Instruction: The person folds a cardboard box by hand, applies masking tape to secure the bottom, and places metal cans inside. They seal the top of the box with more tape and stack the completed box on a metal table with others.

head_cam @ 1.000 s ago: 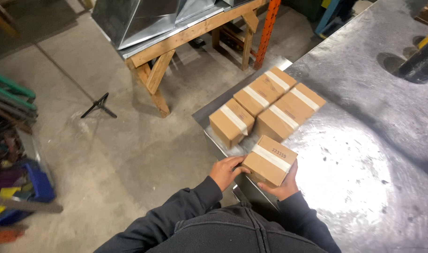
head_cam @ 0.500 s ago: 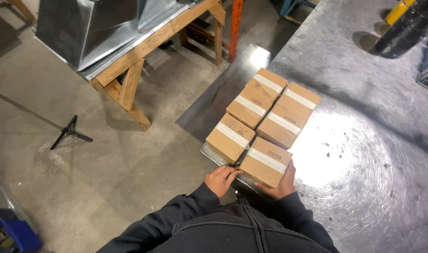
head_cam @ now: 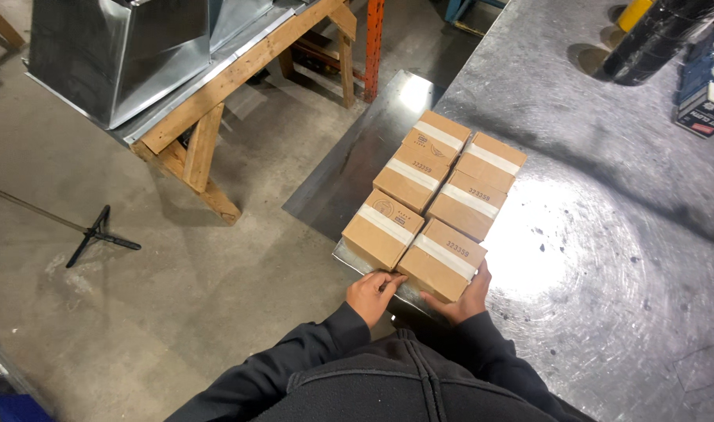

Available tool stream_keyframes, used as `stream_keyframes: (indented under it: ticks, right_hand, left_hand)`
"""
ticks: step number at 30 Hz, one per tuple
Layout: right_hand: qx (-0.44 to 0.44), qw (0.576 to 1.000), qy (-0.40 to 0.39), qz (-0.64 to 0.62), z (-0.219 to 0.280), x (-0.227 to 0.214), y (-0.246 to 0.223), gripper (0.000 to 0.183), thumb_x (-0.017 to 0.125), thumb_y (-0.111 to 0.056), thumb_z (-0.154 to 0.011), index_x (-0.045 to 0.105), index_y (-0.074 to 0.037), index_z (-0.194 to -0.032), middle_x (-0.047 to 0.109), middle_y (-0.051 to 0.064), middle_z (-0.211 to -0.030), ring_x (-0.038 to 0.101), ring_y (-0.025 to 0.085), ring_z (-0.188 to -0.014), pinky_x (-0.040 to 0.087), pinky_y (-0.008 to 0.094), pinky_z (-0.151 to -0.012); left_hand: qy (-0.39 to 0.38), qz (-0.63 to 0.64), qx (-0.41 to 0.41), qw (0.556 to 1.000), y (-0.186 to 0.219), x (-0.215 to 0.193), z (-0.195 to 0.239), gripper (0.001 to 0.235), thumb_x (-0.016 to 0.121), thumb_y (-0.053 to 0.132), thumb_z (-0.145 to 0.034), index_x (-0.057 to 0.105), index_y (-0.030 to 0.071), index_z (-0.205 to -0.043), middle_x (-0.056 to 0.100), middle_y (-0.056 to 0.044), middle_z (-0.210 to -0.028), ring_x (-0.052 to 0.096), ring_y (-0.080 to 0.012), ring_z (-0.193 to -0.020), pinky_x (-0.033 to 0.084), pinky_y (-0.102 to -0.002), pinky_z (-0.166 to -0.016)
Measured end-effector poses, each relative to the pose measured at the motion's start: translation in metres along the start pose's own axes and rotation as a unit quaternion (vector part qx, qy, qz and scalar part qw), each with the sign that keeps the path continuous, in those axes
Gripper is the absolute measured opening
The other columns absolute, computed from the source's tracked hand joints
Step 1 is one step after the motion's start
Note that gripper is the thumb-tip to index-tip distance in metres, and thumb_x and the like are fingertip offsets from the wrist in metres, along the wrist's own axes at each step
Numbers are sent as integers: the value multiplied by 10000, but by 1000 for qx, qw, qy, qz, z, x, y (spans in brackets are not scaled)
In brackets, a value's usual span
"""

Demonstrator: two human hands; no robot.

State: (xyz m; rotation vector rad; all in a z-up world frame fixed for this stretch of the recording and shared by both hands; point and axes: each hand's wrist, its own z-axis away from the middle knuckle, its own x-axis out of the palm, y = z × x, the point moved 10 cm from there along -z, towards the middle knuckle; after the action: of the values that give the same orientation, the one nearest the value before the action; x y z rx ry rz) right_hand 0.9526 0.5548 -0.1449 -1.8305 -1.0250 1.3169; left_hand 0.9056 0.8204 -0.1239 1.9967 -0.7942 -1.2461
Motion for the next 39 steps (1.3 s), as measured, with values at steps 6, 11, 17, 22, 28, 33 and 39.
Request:
stream_keyframes:
  ticks: [6, 11, 17, 22, 28, 33, 39]
  right_hand:
    - [-21, 999, -7, 36, 1, 3, -12, 1653, 1080, -344, -177, 198, 129, -1492, 446, 362, -1336, 563, 560, -1183, 590, 587, -882]
    - [8, 999, -35, 32, 2, 2, -38, 1696, 1087, -376, -336, 24, 80, -1576, 269, 377, -1466, 413, 577, -1323, 576, 624, -948]
    - [109, 992, -63, -6, 50, -14, 1, 1404, 965, -362, -562, 85, -105, -1625, 170, 156, -1681, 412, 369, -1451, 574, 447, -951]
    - [37, 999, 9, 37, 104, -77, -18, 628, 785, -248, -852, 530, -143, -1416, 576, 84, -1404, 639, 231, -1191, 594, 337, -888]
    - [4, 998, -31, 55, 202, -134, -24, 275, 604, -138, -975, 710, -97, -1226, 759, 69, -1117, 741, 190, -1009, 555, 290, -891]
    - [81, 989, -37, 116, 308, -194, 13, 304, 642, -257, -958, 726, -157, -1232, 752, 39, -1157, 722, 190, -1058, 541, 297, -910]
    - [191, 970, -41, 142, 484, -286, 59, 353, 636, -343, -960, 681, -199, -1279, 716, 23, -1207, 694, 182, -1114, 534, 321, -954]
  left_hand:
    - [0, 10, -14, 1000, -5, 6, 3, 213, 785, 385, -844, 718, 185, -811, 718, 0, -726, 747, -271, -733, 610, -350, -599]
    - [-21, 16, -20, 999, -18, 13, 7, 280, 811, 439, -855, 681, 217, -743, 711, 35, -702, 746, -196, -732, 603, -301, -604]
    - [-309, 1, 89, 947, -25, 86, 48, 221, 634, 436, -955, 767, 266, -908, 765, 59, -962, 700, -201, -924, 512, -401, -748]
    - [-443, 135, 166, 871, 56, 106, 89, 210, 759, 415, -940, 758, 217, -869, 773, 48, -869, 716, -122, -785, 525, -283, -722]
    - [-638, 66, 263, 721, 110, 171, 187, 318, 580, 445, -1027, 724, 164, -1064, 693, -59, -1049, 655, -266, -930, 516, -429, -757]
    - [-663, 57, 340, 665, 174, 210, 267, 343, 523, 421, -1052, 729, 192, -1203, 703, -50, -1197, 663, -257, -1048, 556, -437, -799]
    - [-674, 76, 384, 626, 268, 245, 429, 287, 557, 431, -1027, 732, 249, -1163, 722, -19, -1114, 676, -233, -1029, 524, -401, -788]
